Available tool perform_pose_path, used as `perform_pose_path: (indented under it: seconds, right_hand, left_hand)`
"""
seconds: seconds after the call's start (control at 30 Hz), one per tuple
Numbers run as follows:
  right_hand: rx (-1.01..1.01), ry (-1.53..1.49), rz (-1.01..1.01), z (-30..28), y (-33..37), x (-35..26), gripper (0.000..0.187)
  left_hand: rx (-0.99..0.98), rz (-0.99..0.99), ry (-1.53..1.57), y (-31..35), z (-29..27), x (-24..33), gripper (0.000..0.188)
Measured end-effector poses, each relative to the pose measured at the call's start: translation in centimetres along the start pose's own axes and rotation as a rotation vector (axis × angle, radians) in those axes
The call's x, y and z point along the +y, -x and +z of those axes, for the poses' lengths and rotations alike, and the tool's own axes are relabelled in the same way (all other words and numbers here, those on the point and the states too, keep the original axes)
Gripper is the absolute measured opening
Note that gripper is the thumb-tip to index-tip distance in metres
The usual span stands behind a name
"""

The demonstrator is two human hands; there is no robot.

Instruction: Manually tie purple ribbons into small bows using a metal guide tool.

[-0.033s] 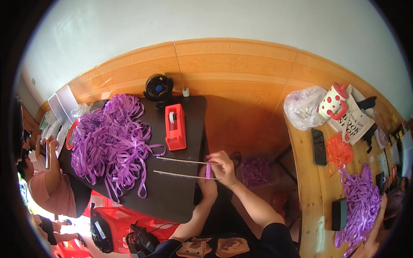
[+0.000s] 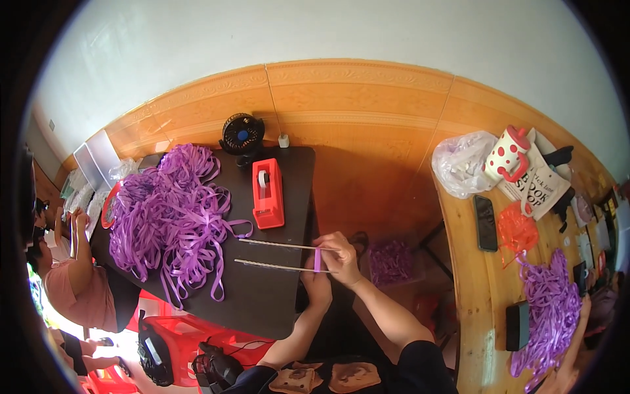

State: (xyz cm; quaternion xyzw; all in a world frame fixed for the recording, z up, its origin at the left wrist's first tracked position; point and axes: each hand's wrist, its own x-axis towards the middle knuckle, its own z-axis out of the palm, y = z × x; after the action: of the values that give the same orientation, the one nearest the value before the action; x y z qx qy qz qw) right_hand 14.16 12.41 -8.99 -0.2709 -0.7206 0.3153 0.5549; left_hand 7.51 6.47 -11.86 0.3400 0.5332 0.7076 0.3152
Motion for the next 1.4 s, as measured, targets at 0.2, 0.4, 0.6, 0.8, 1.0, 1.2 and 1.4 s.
perform_pose_path:
  seconds: [0.2,0.4,0.6,0.8,1.0,1.2,1.4]
  right_hand:
    - [0.027,-0.358,0.376,0.8,2.9,-4.0,0.005]
    - [-0.057,-0.291,0.508,0.3,5.1,-6.9,0.014]
    - [-0.113,-0.39,0.643,0.8,7.5,-8.4,0.019]
    - [-0.164,-0.369,0.758,1.0,8.7,-9.8,0.02]
    - [-0.116,-0.391,0.669,1.6,9.1,-10.0,0.02]
    - [-0.111,-0.378,0.673,1.6,9.5,-9.6,0.019]
    - [-0.113,-0.306,0.675,0.9,9.4,-10.4,0.01]
  left_hand:
    - [-0.093,-0.219,0.142,4.9,-3.1,1.2,0.018]
    - [-0.212,-0.438,0.109,8.7,-6.9,3.8,0.019]
    - [-0.339,-0.639,0.144,9.1,-10.2,5.4,0.021]
    - [-0.459,-0.671,0.141,9.1,-11.6,7.3,0.023]
    - [-0.479,-0.548,0.003,9.6,-12.3,7.0,0.022]
    - [-0.469,-0.643,0.057,9.2,-12.6,7.2,0.02]
    - [-0.481,-0.775,0.137,8.7,-13.0,7.1,0.019]
